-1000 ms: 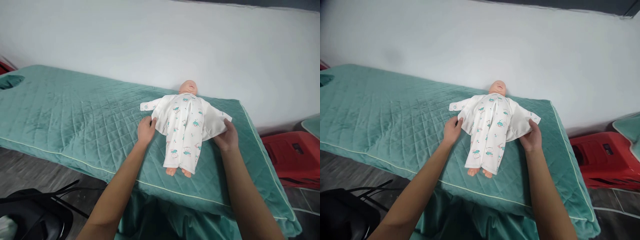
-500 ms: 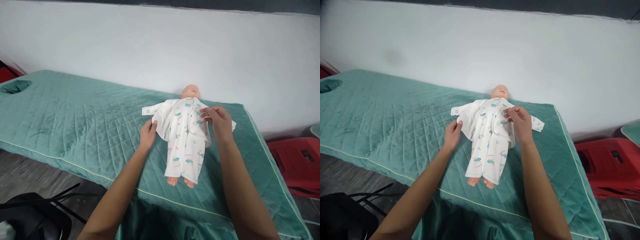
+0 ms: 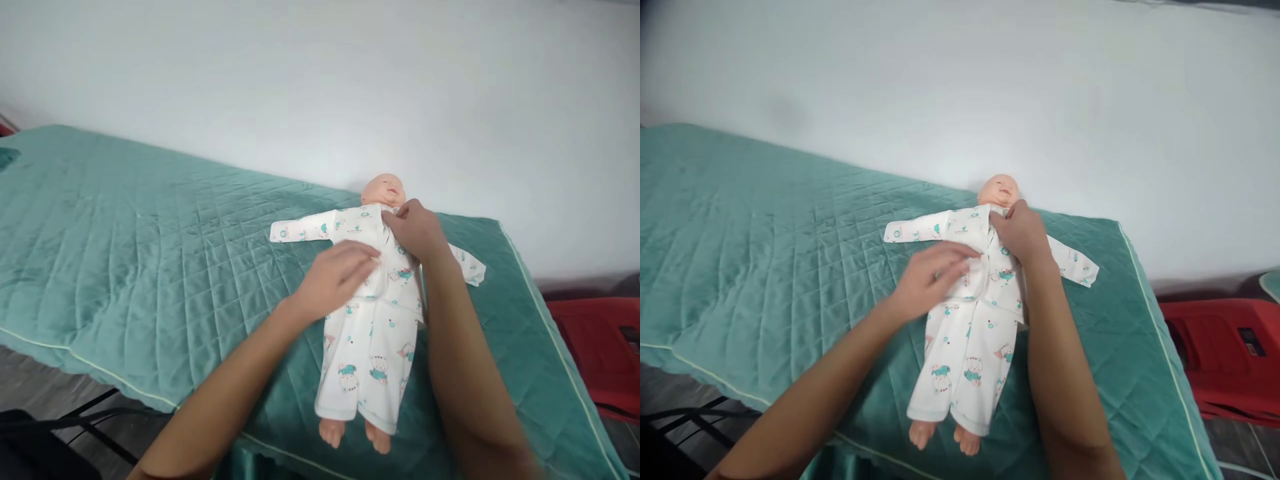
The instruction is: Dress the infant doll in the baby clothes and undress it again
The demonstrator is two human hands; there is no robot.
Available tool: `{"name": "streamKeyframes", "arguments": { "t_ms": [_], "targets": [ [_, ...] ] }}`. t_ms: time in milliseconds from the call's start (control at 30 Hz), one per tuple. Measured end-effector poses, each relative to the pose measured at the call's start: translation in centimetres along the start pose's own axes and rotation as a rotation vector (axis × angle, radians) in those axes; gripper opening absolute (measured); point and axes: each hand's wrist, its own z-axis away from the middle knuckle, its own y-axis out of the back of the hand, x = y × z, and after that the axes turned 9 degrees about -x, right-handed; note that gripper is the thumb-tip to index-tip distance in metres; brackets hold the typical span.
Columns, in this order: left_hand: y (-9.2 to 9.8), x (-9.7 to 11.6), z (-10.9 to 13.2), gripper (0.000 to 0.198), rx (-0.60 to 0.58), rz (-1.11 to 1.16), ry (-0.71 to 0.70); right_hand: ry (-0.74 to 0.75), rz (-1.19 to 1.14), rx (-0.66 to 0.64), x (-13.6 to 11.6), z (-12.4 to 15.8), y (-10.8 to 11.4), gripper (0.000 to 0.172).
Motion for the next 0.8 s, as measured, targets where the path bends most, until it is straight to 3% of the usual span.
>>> {"name": "streamKeyframes", "arguments": {
  "t_ms": [67, 133, 333, 433, 533, 800],
  "targets": [
    [0.5, -1.5, -2.0, 0.028, 0.151, 0.044, 0.216, 0.0, -0.016, 0.012, 0.2, -0.3, -0.1, 0.021],
    [0.7, -3.0, -4.6, 0.023, 0.202, 0.035, 0.367, 0.001, -0.029, 0.015, 0.4, -0.5, -0.3, 0.015],
    [-0.3, -5.8, -11.1, 0.022, 0.003, 0.077, 0.517, -0.063, -0.141, 0.08, 1.0, -0.8, -0.7, 0.009],
    [-0.7, -5.8, -12.0, 0.016, -0.023, 0.071, 0.522, -0.048, -0.199, 0.109, 1.1, -0.7, -0.8, 0.01],
    [-0.7, -5.7, -11.9, 0.012, -0.022, 0.107, 0.441, -0.056, -0.301, 0.085, 1.2, -0.7, -0.7, 0.013],
    [-1.8, -5.1, -12.7, 0.011, 0.118, 0.303, 0.435, -0.033, -0.79, 0.037, 1.0, -1.0, -0.9, 0.021]
  ]
}}
